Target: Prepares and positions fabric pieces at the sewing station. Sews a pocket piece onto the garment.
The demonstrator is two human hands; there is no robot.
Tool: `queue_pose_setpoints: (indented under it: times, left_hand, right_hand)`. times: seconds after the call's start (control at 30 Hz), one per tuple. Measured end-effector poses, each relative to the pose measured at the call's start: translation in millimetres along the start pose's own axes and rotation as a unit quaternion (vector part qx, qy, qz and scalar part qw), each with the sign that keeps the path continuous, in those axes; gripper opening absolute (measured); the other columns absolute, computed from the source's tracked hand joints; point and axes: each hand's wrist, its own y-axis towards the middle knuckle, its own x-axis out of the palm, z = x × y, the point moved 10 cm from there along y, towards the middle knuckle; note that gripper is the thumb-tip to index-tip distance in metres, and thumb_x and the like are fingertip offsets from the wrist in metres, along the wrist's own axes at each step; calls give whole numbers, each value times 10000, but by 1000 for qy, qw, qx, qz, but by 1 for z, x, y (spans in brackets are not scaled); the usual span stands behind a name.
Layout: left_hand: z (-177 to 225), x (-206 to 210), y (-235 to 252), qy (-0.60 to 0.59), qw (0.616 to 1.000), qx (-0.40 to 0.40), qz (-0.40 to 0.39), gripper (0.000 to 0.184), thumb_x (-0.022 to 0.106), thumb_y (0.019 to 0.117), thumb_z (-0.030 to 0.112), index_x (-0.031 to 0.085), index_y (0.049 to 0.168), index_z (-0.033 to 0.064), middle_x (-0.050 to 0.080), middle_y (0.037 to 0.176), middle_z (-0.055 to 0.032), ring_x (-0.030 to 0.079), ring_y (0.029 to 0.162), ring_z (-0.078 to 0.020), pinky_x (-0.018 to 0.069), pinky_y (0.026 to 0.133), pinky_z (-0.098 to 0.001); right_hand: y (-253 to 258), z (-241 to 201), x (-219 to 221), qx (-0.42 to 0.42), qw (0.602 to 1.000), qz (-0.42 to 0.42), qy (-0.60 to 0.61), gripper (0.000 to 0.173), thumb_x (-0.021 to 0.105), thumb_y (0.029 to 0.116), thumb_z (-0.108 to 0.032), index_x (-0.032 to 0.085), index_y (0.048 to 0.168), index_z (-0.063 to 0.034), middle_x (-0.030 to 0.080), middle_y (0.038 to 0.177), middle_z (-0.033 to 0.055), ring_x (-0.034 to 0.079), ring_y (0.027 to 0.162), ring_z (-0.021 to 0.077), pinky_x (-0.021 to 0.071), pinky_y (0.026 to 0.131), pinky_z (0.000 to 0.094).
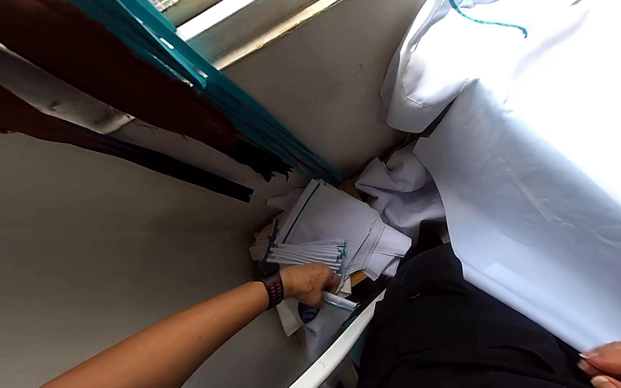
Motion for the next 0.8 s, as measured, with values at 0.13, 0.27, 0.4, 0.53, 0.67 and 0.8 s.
queue_pose_setpoints:
  times: [0.13,0.27,0.4,0.53,0.67,0.8]
  left_hand:
    - [146,-100,-30,-133,938,288,137,219,710,938,147,702,1087,-13,709,882,-48,621,768,-16,507,725,-204]
    - [282,-162,-56,-101,797,545,238,160,638,1004,185,682,1014,31,708,853,27,634,795,69,512,734,-101]
    - [380,-192,-75,-43,706,662,249,214,597,1033,154,686,1227,132,703,1035,13,656,925,15,548,824,-142]
    - [435,-210,-63,-28,705,671,228,236,596,986,152,745,1168,177,667,1041,36,626,940,26,535,793,-116]
    - [472,-208,-23,-86,732,640,215,184,748,911,219,785,1091,241,709,1003,93,671,847,11,582,727,-148]
    - [509,-192,2,-89,732,643,206,241,745,908,195,788,1130,279,711,1002,104,673,870,11,583,754,-145]
  right_hand:
    - [22,-23,4,-65,997,33,4,500,726,935,-437,658,1265,-67,583,1416,143,506,1371,147,459,1119,321]
    - [47,-43,-14,-146,980,135,-3,847,745,861,-555,518,1414,45,568,1449,191,504,1398,197,433,1159,359]
    - [29,-32,-67,-94,965,237,63,763,846,791,-175,481,1388,127,687,1249,145,665,1146,60,544,988,223]
    - [-35,-9,-116,-33,934,331,132,741,791,815,-42,427,1454,49,758,1078,44,743,942,85,628,831,281]
    - [-104,-2,-152,-56,867,475,140,699,768,831,-1,441,1448,-23,769,1031,-19,747,915,81,631,819,271]
    - [-149,-11,-171,-104,835,541,18,285,748,906,-102,743,1190,-129,746,1082,-56,678,1001,-5,568,889,175]
